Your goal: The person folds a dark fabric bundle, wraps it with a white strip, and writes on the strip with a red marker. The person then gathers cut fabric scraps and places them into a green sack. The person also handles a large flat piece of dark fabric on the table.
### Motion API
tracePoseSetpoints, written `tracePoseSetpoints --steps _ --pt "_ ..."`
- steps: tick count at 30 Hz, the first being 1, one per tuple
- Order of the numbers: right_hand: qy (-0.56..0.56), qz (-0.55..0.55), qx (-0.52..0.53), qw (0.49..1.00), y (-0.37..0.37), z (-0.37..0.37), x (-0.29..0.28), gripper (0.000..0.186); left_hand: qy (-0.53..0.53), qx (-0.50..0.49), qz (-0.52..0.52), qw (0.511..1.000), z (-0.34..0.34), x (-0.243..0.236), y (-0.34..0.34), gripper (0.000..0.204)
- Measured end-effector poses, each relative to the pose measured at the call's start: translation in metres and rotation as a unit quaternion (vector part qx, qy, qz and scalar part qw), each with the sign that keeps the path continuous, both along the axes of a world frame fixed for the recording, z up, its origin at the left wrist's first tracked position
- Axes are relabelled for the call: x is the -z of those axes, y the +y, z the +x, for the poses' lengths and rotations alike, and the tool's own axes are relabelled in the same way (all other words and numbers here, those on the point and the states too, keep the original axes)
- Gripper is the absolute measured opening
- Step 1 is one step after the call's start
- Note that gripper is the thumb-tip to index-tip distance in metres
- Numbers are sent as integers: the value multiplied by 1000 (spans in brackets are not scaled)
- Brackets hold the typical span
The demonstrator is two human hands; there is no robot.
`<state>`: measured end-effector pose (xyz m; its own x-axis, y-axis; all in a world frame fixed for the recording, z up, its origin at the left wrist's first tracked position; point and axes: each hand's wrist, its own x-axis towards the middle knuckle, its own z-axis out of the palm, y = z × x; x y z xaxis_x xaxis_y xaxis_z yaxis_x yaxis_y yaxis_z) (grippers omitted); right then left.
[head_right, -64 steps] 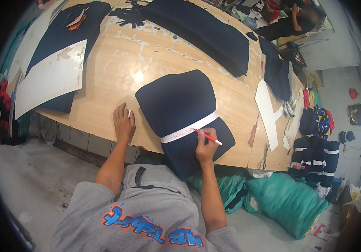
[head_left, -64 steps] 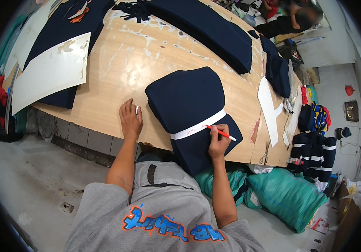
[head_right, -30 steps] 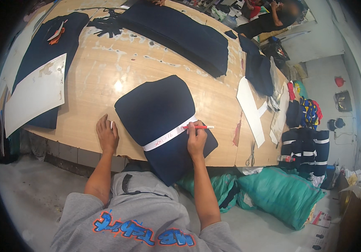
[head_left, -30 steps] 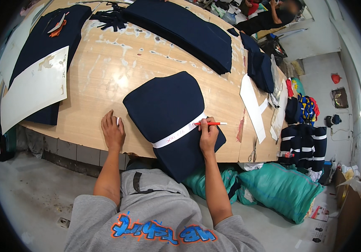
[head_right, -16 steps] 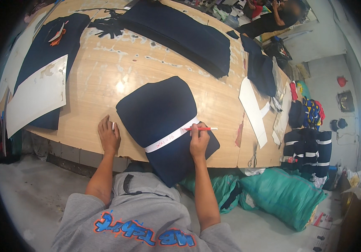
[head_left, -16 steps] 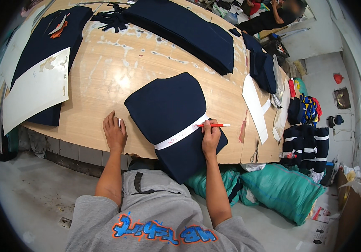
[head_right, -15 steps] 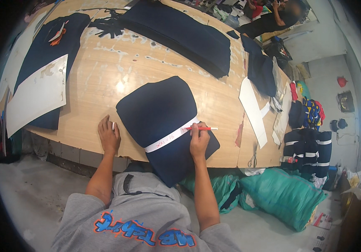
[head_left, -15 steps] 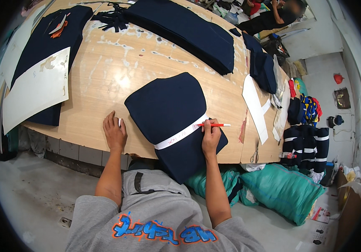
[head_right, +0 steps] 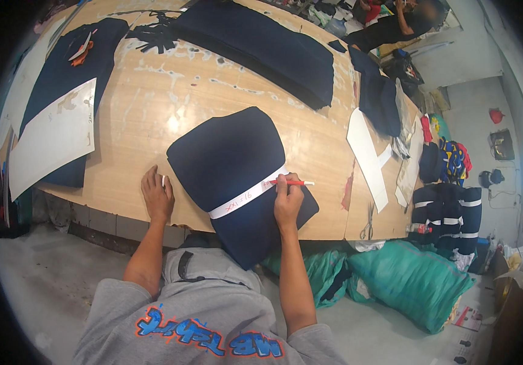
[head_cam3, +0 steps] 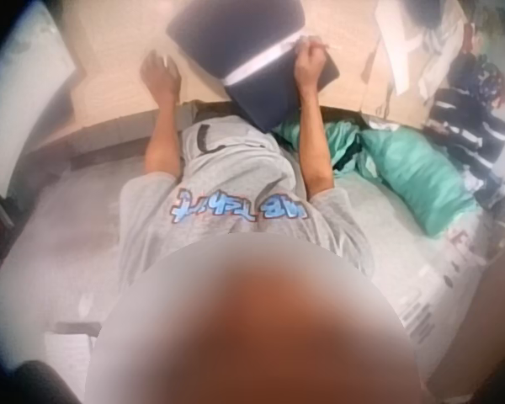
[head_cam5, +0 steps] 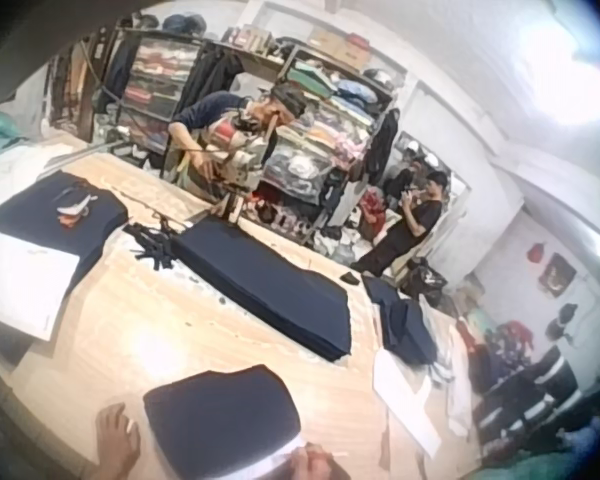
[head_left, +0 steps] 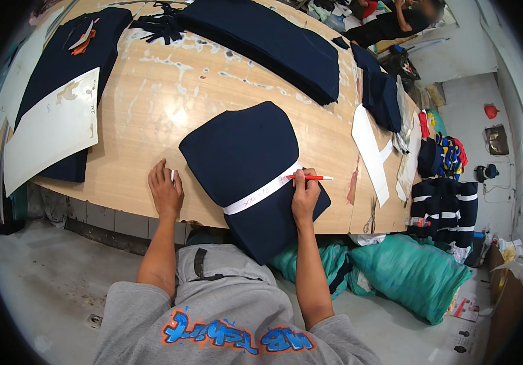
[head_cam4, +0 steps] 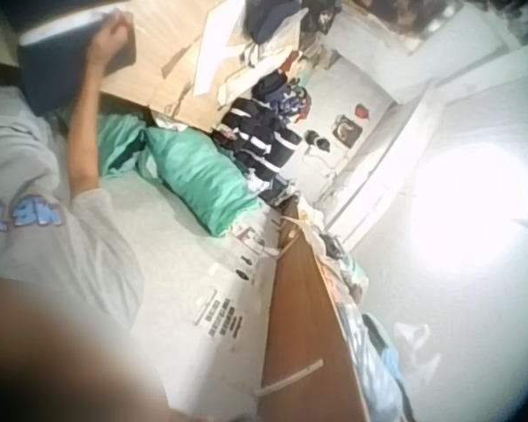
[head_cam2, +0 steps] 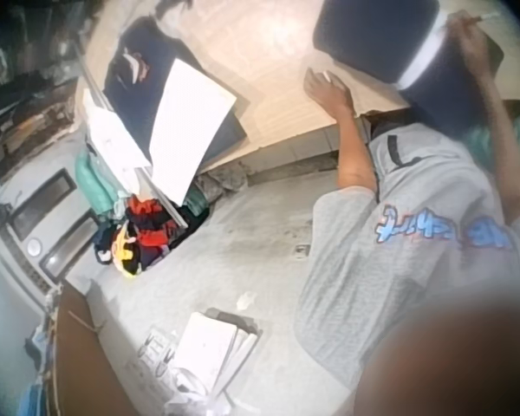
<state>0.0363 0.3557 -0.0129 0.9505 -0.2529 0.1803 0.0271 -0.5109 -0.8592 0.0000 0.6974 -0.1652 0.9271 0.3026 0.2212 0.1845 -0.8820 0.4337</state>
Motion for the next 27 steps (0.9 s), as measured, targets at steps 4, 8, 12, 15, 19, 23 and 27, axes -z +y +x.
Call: tracePoseSetpoints --steps 4,8,12,15,19,23,27 --pt "5 -8 11 1000 -4 -1 4 30 5 0 -3 1000 -1 3 1 25" --pt "3 -8 24 1000 -4 2 6 28 -3 5 -12 1000 -1 1 0 24" --pt "9 -12 22 1000 -6 1 6 29 2 -3 -2 1000 -1 4 0 25" --pt "8 -1 26 1000 -3 3 4 30 -19 3 -3 1000 -1 2 0 23" --pt "12 -1 35 999 -3 3 1 31 -8 -1 -7 1000 -1 1 0 23" --pt "-11 0 42 999 -6 3 8 32 -2 -2 -7 1000 1 1 0 23" --pt "5 -6 49 999 -4 4 7 32 -2 -2 -8 1000 -1 4 1 23"
